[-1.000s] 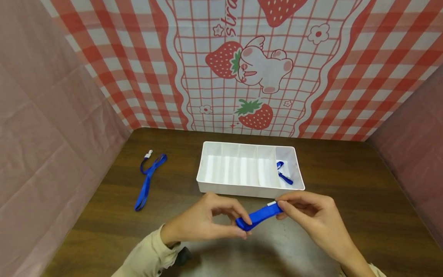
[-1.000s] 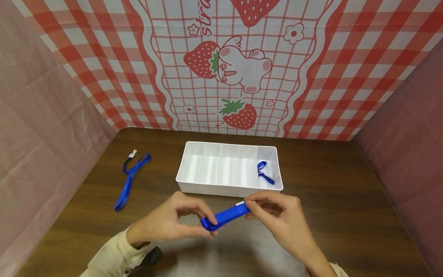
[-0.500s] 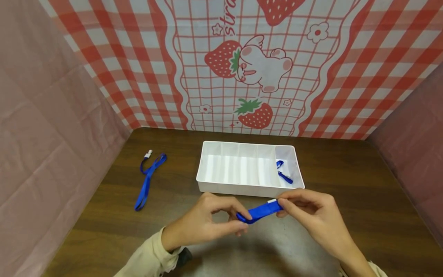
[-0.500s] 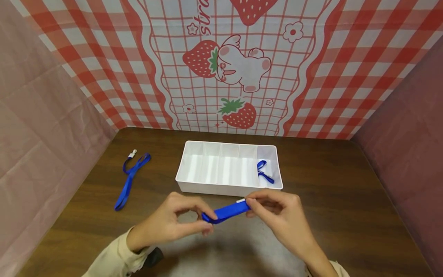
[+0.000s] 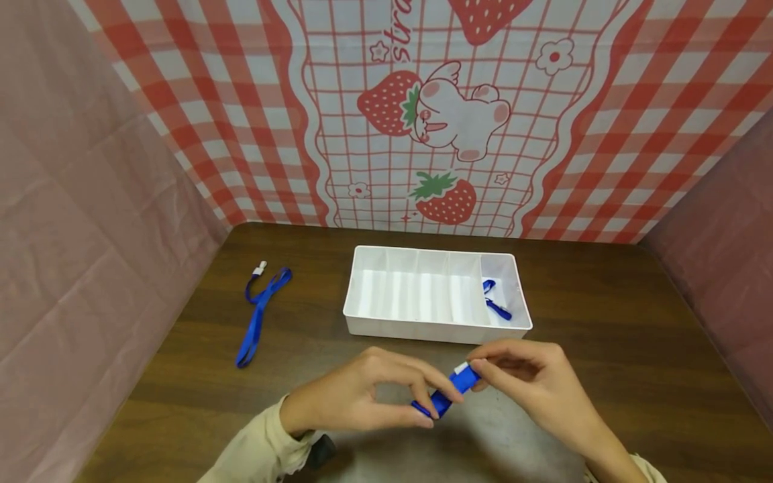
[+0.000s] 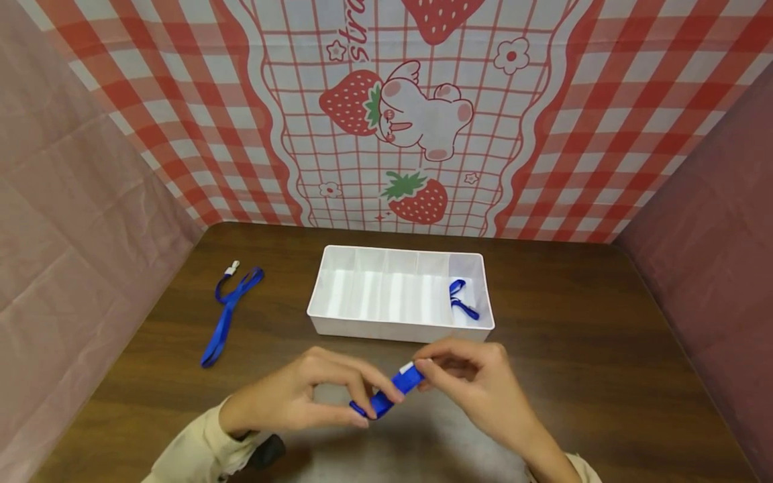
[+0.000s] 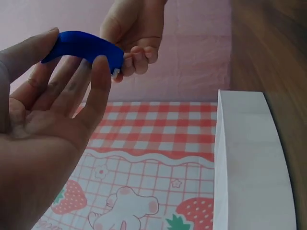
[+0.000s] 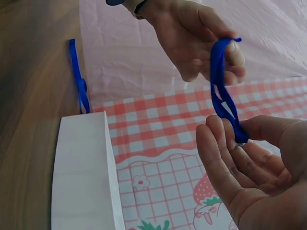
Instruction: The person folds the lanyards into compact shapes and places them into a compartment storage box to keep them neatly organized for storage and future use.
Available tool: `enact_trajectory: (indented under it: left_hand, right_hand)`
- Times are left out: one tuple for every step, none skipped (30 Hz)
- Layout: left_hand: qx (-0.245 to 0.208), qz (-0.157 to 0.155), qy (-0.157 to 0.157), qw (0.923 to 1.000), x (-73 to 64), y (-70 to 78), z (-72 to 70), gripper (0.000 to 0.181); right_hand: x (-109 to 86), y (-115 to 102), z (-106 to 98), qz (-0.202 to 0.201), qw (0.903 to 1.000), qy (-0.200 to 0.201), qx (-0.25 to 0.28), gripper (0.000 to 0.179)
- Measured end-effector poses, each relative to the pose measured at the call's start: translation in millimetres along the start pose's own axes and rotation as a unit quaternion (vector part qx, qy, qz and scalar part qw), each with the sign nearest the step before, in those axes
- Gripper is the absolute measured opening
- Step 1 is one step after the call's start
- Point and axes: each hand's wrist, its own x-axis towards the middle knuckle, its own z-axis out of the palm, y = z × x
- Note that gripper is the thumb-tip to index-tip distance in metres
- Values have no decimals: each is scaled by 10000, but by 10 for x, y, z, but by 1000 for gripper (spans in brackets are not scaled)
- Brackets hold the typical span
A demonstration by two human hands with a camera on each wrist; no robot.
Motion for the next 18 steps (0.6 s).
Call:
enact_trajectory:
  left_hand:
    - [8, -56, 19, 10000, -4, -6, 2, 3]
    - [122, -82, 77, 9999, -6, -11, 2, 3]
    - [272, -92, 156, 9995, -7, -17, 4, 3]
    - [433, -97, 254, 9987, -9, -25, 7, 4]
    - [545, -110, 361, 9978, -8, -32, 13, 4]
    - [677, -106, 464, 9966, -7, -39, 18, 6]
    - [798, -104, 572, 9951, -6, -47, 27, 8]
    - [887, -111, 674, 9937, -2, -53, 36, 13]
    - [935, -149, 776, 9925, 0, -58, 48, 16]
    - [950, -225, 882, 9913, 2, -62, 61, 20]
    - [941, -311, 1001, 9900, 6, -66, 76, 24]
    - [956, -378, 1119, 9884, 8, -69, 91, 28]
    - [947, -454, 1241, 9867, 10, -72, 106, 30]
    - [945, -504, 1352, 9850, 13, -76, 118, 31]
    - [984, -521, 1458, 9830, 14, -81, 130, 31]
    - [1029, -500, 1544, 9814, 15, -90, 140, 31]
    - [1079, -442, 1615, 9800, 19, -97, 149, 30]
    - [1140, -389, 1664, 9787, 22, -104, 156, 27]
  right_hand:
    - [5, 4, 12, 8, 10000, -22, -18, 21]
    - [11, 4, 26, 9, 10000, -50, 0, 21]
    - [15, 6, 42, 32, 10000, -70, -20, 21]
    - [20, 8, 60, 56, 9999, -96, -12, 21]
    - [23, 10, 80, 88, 9999, -116, -12, 21]
    - [24, 14, 102, 86, 9999, -128, -23, 21]
    - [25, 20, 125, 34, 9999, -153, -4, 21]
    - [24, 25, 150, 19, 9999, -142, -33, 21]
    - [21, 30, 174, 16, 9999, -118, -53, 22]
    - [19, 35, 198, 23, 9999, -87, -49, 22]
    - [17, 37, 221, 43, 10000, -45, -58, 21]
    - [15, 40, 241, 67, 10000, 12, -61, 21]
    - [15, 42, 260, 81, 9999, 78, -65, 21]
    - [15, 43, 277, 152, 9997, 158, -74, 20]
    - [17, 46, 290, 136, 9997, 210, -38, 19]
    - [22, 47, 303, 101, 9996, 264, -15, 18]
    - [25, 50, 314, 102, 9994, 327, -27, 18]
    - [29, 56, 324, 54, 9993, 376, -25, 18]
